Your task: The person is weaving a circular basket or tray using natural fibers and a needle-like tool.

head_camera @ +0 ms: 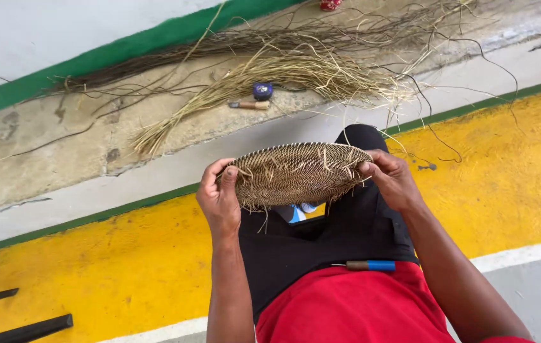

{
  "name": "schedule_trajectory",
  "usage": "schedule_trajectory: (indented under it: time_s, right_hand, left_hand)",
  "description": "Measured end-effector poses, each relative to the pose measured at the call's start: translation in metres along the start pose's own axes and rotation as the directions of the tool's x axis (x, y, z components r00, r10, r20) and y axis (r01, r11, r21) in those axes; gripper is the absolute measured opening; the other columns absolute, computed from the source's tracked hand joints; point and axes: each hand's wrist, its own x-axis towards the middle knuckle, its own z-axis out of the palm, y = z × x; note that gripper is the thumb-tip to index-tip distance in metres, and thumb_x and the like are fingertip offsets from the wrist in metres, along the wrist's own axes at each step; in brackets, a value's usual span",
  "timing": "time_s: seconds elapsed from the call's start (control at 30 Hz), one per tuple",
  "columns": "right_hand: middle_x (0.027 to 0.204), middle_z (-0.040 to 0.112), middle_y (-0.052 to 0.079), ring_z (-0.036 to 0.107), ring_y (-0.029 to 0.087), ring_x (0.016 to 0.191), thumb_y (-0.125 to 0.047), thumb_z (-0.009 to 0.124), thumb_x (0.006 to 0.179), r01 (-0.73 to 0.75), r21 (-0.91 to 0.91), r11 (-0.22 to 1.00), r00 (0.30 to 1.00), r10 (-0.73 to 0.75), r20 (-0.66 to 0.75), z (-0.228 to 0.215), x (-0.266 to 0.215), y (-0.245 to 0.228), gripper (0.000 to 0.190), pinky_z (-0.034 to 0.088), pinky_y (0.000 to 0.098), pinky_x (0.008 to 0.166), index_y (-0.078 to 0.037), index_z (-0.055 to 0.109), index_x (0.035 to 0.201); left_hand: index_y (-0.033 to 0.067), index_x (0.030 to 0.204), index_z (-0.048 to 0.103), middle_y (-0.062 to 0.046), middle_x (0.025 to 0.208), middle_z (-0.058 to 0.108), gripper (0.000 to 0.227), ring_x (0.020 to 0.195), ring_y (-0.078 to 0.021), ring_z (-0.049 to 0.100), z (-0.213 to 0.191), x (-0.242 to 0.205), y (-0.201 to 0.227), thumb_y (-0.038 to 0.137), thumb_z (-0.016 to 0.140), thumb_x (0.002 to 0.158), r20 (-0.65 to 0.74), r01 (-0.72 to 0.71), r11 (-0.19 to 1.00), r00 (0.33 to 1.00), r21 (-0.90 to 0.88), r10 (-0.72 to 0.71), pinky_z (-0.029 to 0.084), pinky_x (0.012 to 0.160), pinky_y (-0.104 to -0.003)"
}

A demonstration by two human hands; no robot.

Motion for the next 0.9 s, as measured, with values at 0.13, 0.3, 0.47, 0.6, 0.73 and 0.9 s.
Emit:
schedule_trajectory:
  time_s: [0.13,0.3,0.47,0.6,0.73,0.9]
  right_hand:
    - [0.108,0.071,0.000,0.063,0.009,0.100,-0.011,0.064,0.101,0.032,0.112,0.993,0.996,-0.042,0.083,0.007,-0.002,-0.018,0.019,0.052,0.0264,0.091,-0.002,0.071,0.115]
    - [0.120,0.071,0.007,0.066,0.014,0.108,-0.009,0.064,0.101,0.110,0.098,0.989,0.968,-0.129,0.217,0.005,-0.008,-0.025,0.020,0.054,0.0294,0.093,0.000,0.071,0.118]
    - [0.114,0.070,0.011,0.066,0.014,0.102,0.005,0.070,0.095,0.102,0.009,0.995,0.995,-0.102,-0.004,0.017,-0.022,-0.060,0.023,0.055,0.0269,0.088,0.002,0.070,0.118]
    - [0.108,0.074,0.014,0.067,0.016,0.094,0.007,0.071,0.099,0.187,-0.337,0.922,0.975,-0.217,-0.053,0.024,-0.030,-0.067,0.016,0.054,0.0260,0.084,0.003,0.073,0.114]
    - [0.111,0.073,0.011,0.071,0.015,0.104,0.000,0.070,0.098,0.227,0.058,0.972,0.970,-0.232,0.079,0.020,-0.046,-0.063,0.013,0.059,0.0268,0.092,-0.001,0.072,0.111]
    - [0.106,0.076,0.010,0.073,0.016,0.089,-0.004,0.073,0.089,0.295,-0.252,0.922,0.954,-0.270,0.132,0.042,-0.066,-0.094,0.020,0.060,0.0278,0.072,-0.003,0.075,0.109]
  left_hand:
    - [-0.0005,0.112,0.071,0.003,0.096,0.065,0.028,0.084,-0.0047,0.053,-0.029,-0.032,-0.028,0.024,0.076,0.099,-0.051,-0.003,0.992,0.999,-0.128,-0.004,0.044,0.077,-0.022]
    - [-0.0005,0.109,0.072,0.003,0.098,0.066,0.024,0.085,-0.0043,0.055,-0.037,-0.043,-0.007,0.021,0.075,0.099,-0.073,-0.012,1.000,0.997,-0.020,0.011,0.045,0.078,-0.021]
    - [0.0023,0.108,0.074,-0.003,0.102,0.071,0.022,0.098,-0.0119,0.062,-0.025,-0.038,0.016,0.021,0.076,0.097,-0.001,-0.094,0.989,0.995,0.110,0.095,0.049,0.091,-0.028]
    - [0.0041,0.104,0.074,-0.004,0.105,0.073,0.018,0.104,-0.0169,0.064,-0.039,-0.043,0.009,0.021,0.076,0.097,0.006,-0.154,0.980,0.988,0.125,0.155,0.050,0.097,-0.031]
    - [0.0061,0.119,0.069,-0.006,0.118,0.071,0.039,0.111,-0.0196,0.063,-0.059,-0.051,0.024,0.034,0.076,0.093,0.086,-0.146,0.960,0.988,0.241,0.128,0.051,0.100,-0.033]
    - [0.0096,0.142,0.054,-0.007,0.126,0.065,0.070,0.108,-0.0179,0.062,-0.099,-0.059,-0.011,0.048,0.075,0.087,-0.026,0.241,0.934,0.970,0.263,-0.243,0.056,0.090,-0.036]
